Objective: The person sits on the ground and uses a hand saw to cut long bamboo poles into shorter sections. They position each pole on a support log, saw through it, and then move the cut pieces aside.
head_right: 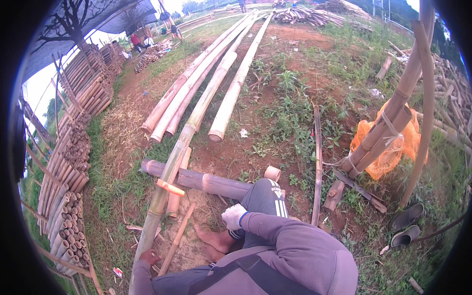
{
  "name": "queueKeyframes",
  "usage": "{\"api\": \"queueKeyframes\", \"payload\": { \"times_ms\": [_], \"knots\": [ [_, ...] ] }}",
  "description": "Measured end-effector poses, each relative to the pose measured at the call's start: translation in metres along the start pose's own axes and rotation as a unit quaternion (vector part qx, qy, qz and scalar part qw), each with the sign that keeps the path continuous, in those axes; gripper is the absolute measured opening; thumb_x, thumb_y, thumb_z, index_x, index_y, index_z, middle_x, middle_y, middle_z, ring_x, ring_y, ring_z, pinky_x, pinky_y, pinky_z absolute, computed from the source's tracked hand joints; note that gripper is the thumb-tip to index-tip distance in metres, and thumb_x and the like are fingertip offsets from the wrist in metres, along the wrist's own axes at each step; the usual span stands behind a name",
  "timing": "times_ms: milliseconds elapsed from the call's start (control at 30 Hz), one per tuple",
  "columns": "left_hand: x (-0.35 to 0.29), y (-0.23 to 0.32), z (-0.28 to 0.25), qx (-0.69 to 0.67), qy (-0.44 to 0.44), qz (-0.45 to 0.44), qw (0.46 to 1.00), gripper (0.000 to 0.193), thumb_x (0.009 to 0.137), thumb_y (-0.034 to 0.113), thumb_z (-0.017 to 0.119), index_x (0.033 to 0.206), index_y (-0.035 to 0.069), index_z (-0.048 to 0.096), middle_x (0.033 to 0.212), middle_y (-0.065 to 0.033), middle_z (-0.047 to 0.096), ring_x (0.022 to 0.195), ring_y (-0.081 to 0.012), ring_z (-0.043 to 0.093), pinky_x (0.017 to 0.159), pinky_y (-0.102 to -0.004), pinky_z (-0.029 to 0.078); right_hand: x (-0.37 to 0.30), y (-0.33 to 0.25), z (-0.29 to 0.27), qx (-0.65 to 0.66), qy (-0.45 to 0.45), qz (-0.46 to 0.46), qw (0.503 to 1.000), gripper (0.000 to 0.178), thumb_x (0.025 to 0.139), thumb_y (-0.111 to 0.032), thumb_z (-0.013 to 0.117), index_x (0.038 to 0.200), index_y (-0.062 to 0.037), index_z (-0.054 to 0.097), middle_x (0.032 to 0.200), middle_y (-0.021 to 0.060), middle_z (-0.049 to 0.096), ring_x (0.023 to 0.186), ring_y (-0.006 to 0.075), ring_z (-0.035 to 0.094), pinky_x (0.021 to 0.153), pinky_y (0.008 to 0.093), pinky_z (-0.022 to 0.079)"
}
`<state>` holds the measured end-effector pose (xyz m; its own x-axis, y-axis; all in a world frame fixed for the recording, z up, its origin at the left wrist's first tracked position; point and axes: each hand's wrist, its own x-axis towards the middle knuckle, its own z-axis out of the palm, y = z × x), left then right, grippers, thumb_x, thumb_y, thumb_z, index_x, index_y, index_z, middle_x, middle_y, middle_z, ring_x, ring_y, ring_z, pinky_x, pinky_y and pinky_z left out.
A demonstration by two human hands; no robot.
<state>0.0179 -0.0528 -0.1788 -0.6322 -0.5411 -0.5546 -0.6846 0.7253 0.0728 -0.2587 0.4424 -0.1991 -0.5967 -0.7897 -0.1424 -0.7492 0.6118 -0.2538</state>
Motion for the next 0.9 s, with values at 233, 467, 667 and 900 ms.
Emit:
{"api": "queueKeyframes", "payload": {
  "times_ms": [233, 467, 667, 900],
  "knots": [
    [-0.008, -0.008, -0.001, -0.019, 0.027, -0.016, 0.999, 0.074, 0.079, 0.048, 0.092, 0.141, 0.013, 0.073, 0.135, -0.0192, 0.077, 0.128, -0.0344, 0.073, 0.112, -0.0429, 0.056, -0.003, -0.007, -0.021, 0.018, -0.03, 0.01, 0.999, 0.023, 0.08, -0.026, 0.079, 0.097, -0.012, 0.086, 0.097, 0.0171, 0.083, 0.096, 0.036, 0.082, 0.084, 0.0503, 0.065],
    [-0.014, -0.003, -0.004, -0.022, 0.033, 0.003, 0.999, 0.078, 0.081, 0.048, 0.092, 0.144, 0.007, 0.07, 0.13, -0.0201, 0.079, 0.123, -0.0328, 0.075, 0.11, -0.0418, 0.057, -0.003, -0.004, -0.014, 0.013, -0.029, 0.01, 0.999, 0.024, 0.079, -0.026, 0.079, 0.097, -0.0117, 0.085, 0.096, 0.017, 0.083, 0.095, 0.0362, 0.082, 0.084, 0.0508, 0.065],
    [-0.014, -0.009, -0.002, -0.034, 0.046, 0.012, 0.998, 0.069, 0.08, 0.049, 0.092, 0.136, 0.012, 0.075, 0.13, -0.0196, 0.078, 0.124, -0.0352, 0.074, 0.11, -0.0439, 0.056, -0.002, -0.004, -0.008, 0.006, -0.012, 0.01, 1.0, 0.025, 0.079, -0.027, 0.079, 0.098, -0.0109, 0.085, 0.097, 0.0178, 0.083, 0.095, 0.0362, 0.082, 0.084, 0.0511, 0.065],
    [-0.012, -0.007, -0.001, 0.018, 0.033, 0.004, 0.999, 0.081, 0.086, 0.046, 0.091, 0.15, 0.004, 0.065, 0.129, -0.0182, 0.08, 0.124, -0.0308, 0.075, 0.111, -0.0407, 0.056, -0.003, -0.001, -0.008, 0.01, -0.022, 0.008, 1.0, 0.027, 0.08, -0.027, 0.079, 0.1, -0.0099, 0.085, 0.098, 0.0179, 0.083, 0.096, 0.0363, 0.082, 0.085, 0.0513, 0.065]
  ]
}}
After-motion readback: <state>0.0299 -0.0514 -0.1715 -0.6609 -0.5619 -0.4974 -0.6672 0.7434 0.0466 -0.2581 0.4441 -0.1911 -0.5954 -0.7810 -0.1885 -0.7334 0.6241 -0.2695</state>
